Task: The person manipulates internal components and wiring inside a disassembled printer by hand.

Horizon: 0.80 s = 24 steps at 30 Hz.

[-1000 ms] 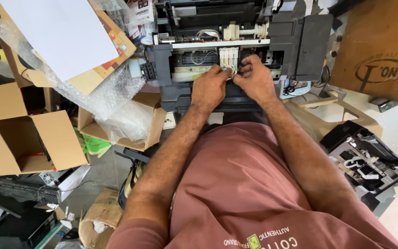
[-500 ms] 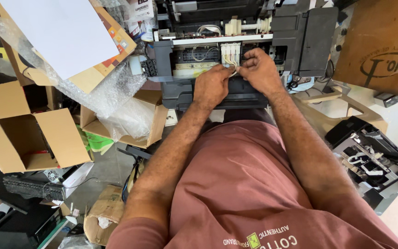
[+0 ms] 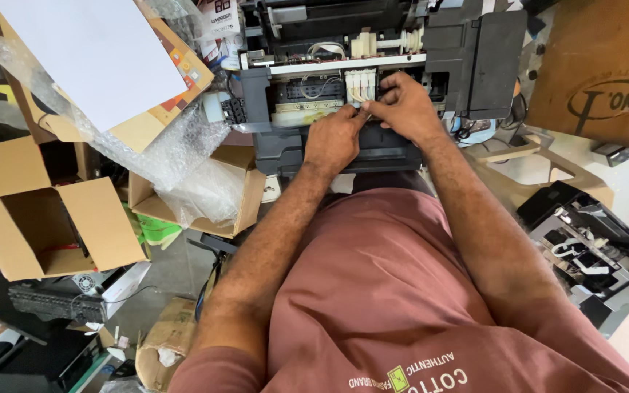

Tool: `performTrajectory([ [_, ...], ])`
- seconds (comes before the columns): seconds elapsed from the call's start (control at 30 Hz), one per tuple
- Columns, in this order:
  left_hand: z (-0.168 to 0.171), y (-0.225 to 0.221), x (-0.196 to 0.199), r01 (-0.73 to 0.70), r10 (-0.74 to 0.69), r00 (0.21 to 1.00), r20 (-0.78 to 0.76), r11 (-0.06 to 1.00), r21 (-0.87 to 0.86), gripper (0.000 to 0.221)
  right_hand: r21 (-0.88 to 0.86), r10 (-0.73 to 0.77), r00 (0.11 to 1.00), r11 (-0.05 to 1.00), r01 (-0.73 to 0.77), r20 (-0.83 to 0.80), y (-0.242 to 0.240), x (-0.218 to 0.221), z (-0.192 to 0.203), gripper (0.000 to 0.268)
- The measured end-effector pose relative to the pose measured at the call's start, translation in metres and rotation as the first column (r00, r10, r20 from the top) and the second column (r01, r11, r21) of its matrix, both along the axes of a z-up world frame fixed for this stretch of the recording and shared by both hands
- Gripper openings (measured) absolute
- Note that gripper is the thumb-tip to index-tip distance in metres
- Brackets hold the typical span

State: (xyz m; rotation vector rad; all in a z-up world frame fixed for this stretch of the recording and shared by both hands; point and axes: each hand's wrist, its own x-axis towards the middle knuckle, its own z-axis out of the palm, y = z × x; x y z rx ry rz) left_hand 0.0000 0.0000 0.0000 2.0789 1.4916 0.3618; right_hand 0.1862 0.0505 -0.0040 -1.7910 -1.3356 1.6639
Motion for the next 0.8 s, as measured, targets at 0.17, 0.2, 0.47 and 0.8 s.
performTrajectory([
  [0.17, -0.004, -0.009, 0.003, -0.103, 0.099, 0.993, 0.061, 0.992, 0.071, 0.035, 0.158, 0.209, 0.85, 0.934, -0.32, 0.484, 0.011, -0.01, 0.016, 0.062],
  [0.2, -0.005, -0.012, 0.003, -0.18, 0.17, 0.976, 0.136, 0.982, 0.064, 0.028, 0.191, 0.221, 0.828, 0.912, -0.362, 0.515, 0.014, -0.011, 0.015, 0.062],
  [0.47, -0.003, -0.016, 0.008, -0.544, 0.58, 0.754, 0.308, 0.814, -0.203, 0.012, 0.264, 0.301, 0.722, 0.788, -0.556, 0.623, 0.023, -0.007, 0.007, 0.059],
  [0.8, -0.001, -0.016, 0.013, -0.59, 0.668, 0.716, 0.204, 0.735, -0.334, 0.018, 0.182, 0.388, 0.69, 0.779, -0.6, 0.611, 0.035, -0.007, 0.017, 0.057],
])
